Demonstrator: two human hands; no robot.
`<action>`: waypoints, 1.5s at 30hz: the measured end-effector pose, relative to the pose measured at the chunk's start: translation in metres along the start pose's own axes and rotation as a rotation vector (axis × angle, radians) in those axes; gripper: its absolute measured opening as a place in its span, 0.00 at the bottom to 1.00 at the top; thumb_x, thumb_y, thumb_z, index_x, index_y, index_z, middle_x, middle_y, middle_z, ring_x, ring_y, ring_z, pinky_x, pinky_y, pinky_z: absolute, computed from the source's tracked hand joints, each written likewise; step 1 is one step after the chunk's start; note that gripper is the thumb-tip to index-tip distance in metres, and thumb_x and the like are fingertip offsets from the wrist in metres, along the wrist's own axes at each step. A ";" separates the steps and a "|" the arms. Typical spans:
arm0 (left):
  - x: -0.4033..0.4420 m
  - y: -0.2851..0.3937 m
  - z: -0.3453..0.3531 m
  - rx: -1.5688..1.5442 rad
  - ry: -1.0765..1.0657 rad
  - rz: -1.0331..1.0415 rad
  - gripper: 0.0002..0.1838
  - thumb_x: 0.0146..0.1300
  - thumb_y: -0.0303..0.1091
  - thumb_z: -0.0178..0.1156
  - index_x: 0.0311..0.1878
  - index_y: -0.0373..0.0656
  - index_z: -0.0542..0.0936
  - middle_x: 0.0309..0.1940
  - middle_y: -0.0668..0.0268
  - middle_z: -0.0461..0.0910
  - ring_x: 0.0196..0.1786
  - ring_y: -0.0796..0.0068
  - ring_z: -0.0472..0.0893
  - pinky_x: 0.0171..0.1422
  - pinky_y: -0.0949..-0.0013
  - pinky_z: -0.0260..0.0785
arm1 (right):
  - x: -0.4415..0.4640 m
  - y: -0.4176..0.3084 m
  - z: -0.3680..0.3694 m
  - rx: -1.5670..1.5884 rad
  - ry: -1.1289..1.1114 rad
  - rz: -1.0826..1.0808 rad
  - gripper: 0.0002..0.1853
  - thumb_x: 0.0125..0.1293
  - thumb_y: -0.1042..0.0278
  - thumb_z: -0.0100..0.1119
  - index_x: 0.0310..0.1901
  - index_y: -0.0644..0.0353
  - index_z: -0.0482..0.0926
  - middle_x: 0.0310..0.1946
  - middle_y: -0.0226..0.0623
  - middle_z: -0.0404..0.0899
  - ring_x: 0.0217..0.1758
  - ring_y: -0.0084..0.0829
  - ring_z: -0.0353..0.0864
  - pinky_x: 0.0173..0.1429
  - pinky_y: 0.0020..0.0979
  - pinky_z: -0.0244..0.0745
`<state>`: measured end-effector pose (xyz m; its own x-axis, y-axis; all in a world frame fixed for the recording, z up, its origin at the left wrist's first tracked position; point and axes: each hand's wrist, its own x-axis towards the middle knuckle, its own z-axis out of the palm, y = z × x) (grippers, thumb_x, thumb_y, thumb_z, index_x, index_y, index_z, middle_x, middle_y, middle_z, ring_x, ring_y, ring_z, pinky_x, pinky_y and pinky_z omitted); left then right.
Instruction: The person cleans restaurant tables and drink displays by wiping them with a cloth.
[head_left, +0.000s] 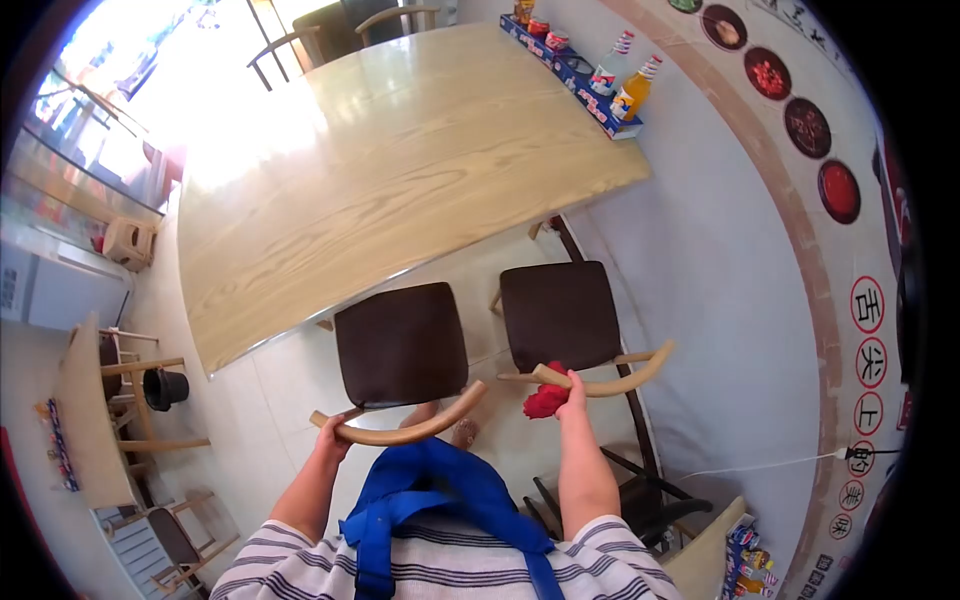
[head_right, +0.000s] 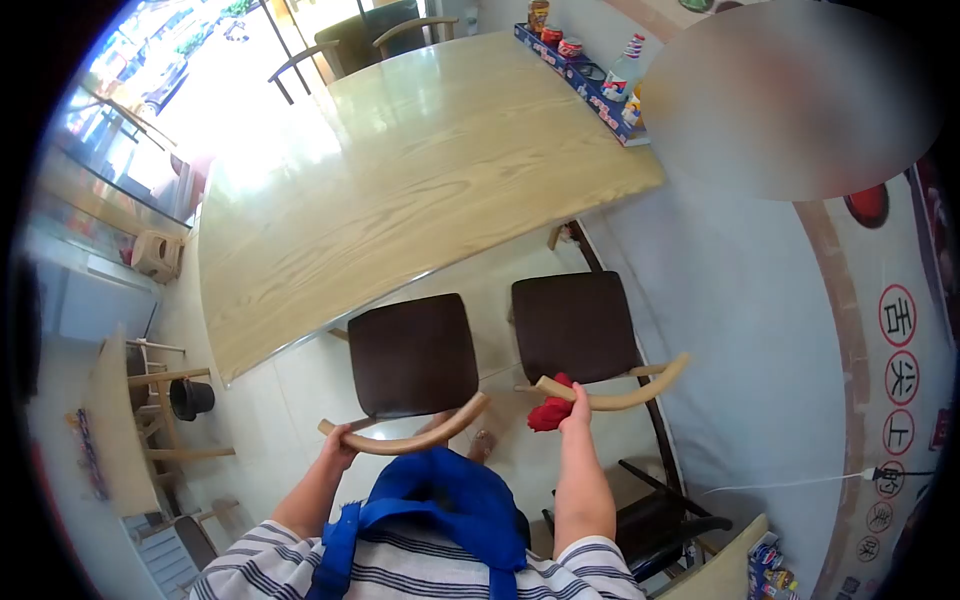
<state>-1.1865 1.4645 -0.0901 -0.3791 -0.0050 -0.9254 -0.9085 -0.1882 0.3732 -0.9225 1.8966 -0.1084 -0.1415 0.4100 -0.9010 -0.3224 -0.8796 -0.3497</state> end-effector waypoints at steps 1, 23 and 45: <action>0.004 -0.002 -0.022 -0.005 0.002 -0.006 0.21 0.49 0.36 0.63 0.45 0.40 0.70 0.38 0.61 0.71 0.42 0.61 0.75 0.50 0.55 0.73 | -0.002 0.012 0.002 -0.007 0.004 -0.002 0.18 0.52 0.57 0.62 0.43 0.57 0.75 0.40 0.39 0.76 0.41 0.41 0.77 0.46 0.45 0.74; 0.044 0.084 0.014 -0.187 0.042 -0.162 0.24 0.53 0.35 0.60 0.49 0.33 0.64 0.42 0.51 0.71 0.44 0.54 0.78 0.51 0.54 0.75 | 0.026 0.083 0.277 0.027 0.462 -0.272 0.20 0.43 0.61 0.63 0.34 0.70 0.77 0.36 0.43 0.78 0.35 0.39 0.78 0.44 0.39 0.75; 0.066 0.106 0.062 0.306 -0.009 0.110 0.25 0.59 0.55 0.55 0.54 0.49 0.70 0.48 0.67 0.69 0.46 0.70 0.69 0.40 0.64 0.62 | -0.116 0.019 0.387 -1.439 -0.699 -1.364 0.20 0.53 0.55 0.62 0.43 0.60 0.78 0.50 0.43 0.74 0.52 0.37 0.74 0.51 0.39 0.70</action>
<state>-1.3186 1.5049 -0.1070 -0.4783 0.0000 -0.8782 -0.8721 0.1171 0.4750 -1.2744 1.9257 0.0884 -0.8529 0.5025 0.1418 0.2301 0.6054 -0.7619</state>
